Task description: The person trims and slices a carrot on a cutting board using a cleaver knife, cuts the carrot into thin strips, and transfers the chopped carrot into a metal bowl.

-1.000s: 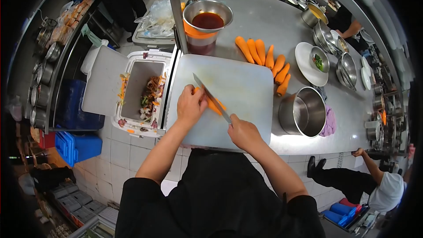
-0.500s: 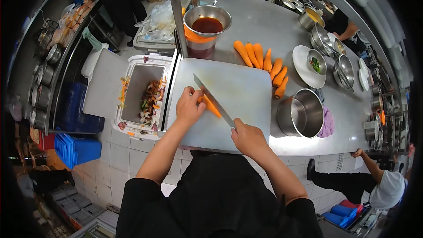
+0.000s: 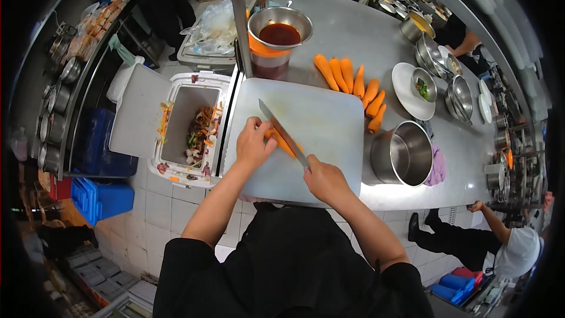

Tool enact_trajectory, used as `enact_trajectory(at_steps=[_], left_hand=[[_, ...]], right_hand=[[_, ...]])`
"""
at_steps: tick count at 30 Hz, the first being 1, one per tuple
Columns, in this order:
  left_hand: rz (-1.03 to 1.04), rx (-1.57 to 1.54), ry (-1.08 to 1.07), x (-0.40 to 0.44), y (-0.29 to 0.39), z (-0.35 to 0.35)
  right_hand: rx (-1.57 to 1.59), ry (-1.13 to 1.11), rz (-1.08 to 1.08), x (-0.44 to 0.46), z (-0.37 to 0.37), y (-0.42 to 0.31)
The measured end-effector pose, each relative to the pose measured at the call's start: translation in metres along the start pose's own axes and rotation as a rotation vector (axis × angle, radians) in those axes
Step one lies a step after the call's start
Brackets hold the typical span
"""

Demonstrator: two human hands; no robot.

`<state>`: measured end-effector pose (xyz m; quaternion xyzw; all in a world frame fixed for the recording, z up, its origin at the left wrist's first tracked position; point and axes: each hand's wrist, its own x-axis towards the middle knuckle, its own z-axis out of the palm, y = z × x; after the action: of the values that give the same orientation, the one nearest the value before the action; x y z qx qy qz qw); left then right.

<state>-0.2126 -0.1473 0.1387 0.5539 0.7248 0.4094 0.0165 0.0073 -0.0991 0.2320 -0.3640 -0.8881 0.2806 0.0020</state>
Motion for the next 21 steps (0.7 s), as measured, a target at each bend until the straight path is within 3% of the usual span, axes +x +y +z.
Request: enact_trajectory(at_steps=[6,12,21], left_hand=[[-0.018,-0.032,-0.020,-0.001,0.002,-0.003],[0.026,-0.012,0.013,-0.001,-0.002,0.000],[-0.012,-0.008,-0.012,-0.001,0.001,-0.002]], right_hand=[[-0.018,-0.101,0.047,-0.009,-0.014,-0.011],[-0.009,-0.020,0.051,0.009,0.023,0.002],[0.008,-0.022,0.042,-0.009,-0.012,-0.015]])
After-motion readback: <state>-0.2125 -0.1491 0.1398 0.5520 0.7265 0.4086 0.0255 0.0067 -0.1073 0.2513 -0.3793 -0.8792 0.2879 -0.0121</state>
